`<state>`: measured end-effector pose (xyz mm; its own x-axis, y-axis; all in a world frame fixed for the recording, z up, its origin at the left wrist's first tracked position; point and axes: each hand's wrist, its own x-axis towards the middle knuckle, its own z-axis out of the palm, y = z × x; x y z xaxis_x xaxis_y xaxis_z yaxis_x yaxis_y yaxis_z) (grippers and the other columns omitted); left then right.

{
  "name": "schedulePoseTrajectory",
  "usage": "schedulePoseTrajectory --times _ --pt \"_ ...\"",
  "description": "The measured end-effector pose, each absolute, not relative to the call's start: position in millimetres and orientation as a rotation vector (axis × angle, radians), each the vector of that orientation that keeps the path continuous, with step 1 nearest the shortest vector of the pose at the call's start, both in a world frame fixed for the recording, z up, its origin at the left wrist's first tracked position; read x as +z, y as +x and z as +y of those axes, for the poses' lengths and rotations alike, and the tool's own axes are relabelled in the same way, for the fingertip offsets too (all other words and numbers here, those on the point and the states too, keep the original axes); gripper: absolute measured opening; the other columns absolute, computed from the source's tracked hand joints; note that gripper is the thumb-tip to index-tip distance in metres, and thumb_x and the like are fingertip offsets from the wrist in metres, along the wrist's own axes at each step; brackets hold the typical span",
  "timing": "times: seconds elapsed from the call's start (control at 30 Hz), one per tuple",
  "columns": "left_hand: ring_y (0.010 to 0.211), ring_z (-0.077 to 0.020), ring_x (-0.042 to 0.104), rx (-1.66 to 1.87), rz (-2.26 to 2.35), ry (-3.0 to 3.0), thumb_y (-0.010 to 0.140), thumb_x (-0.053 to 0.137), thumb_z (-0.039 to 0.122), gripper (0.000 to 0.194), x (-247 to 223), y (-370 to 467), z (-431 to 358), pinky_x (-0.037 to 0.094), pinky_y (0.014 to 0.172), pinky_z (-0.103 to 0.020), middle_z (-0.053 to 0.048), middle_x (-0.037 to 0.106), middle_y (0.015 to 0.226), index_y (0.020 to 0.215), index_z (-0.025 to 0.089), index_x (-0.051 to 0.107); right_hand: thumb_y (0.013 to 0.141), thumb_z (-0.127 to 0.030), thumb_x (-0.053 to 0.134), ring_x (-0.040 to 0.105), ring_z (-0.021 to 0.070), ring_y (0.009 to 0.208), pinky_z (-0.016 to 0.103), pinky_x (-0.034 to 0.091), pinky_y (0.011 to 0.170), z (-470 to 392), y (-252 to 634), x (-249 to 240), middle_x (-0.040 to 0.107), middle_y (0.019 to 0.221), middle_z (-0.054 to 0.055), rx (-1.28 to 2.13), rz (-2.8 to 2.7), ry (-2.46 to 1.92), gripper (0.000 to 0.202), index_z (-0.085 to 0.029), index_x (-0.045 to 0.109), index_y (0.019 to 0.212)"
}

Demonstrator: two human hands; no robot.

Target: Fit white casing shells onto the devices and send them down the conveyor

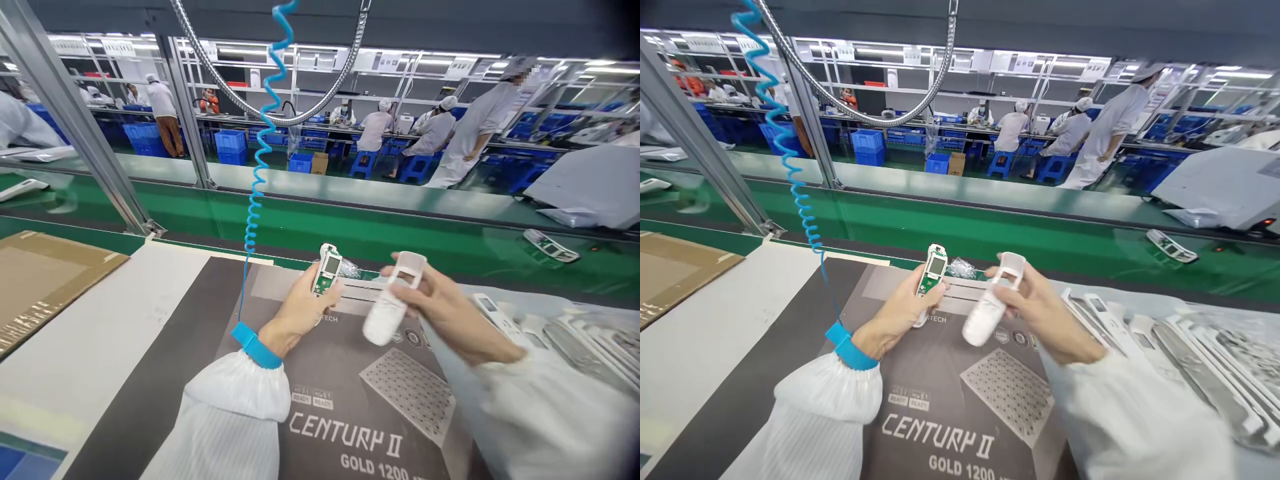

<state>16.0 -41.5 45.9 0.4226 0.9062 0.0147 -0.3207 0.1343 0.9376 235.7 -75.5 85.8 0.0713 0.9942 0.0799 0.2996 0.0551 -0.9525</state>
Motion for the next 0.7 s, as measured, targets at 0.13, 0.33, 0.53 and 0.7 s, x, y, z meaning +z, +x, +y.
schedulePoseTrajectory --times 0.13,0.33,0.53,0.7 --pt "0.076 -0.015 0.062 0.945 0.812 1.123 0.074 0.079 0.035 0.046 43 20 -41 0.047 0.069 -0.026 -0.006 0.069 0.092 0.112 0.015 0.062 0.082 -0.045 0.071 0.05 0.0096 0.062 0.027 0.046 0.056 -65 179 48 0.062 0.12 0.003 1.255 -1.124 -0.992 0.055 -0.034 0.049 0.131" --pt "0.084 -0.02 0.065 0.968 1.037 1.246 0.092 0.055 0.045 0.036 41 16 -32 0.049 0.075 -0.03 -0.009 0.072 0.094 0.109 0.015 0.065 0.083 -0.043 0.072 0.062 0.0155 0.085 0.035 0.051 0.088 -57 184 22 0.066 0.119 0.005 1.423 -1.042 -0.865 0.049 -0.025 0.056 0.127" --pt "0.119 -0.0254 0.057 1.045 1.067 1.717 0.092 0.057 0.035 0.037 42 21 -49 0.04 0.104 -0.035 -0.005 0.065 0.127 0.127 0.026 0.063 0.074 -0.04 0.081 0.063 0.0243 0.11 0.04 0.047 0.101 -56 190 18 0.07 0.117 0.007 1.259 -1.072 -0.928 0.047 -0.022 0.066 0.115" --pt "0.12 -0.0232 0.058 1.016 1.061 1.699 0.089 0.061 0.032 0.039 37 27 -52 0.042 0.105 -0.034 -0.004 0.064 0.131 0.128 0.026 0.063 0.075 -0.041 0.08 0.064 0.0247 0.108 0.039 0.048 0.097 -60 188 22 0.07 0.116 0.006 1.255 -1.107 -0.877 0.044 -0.023 0.067 0.113"
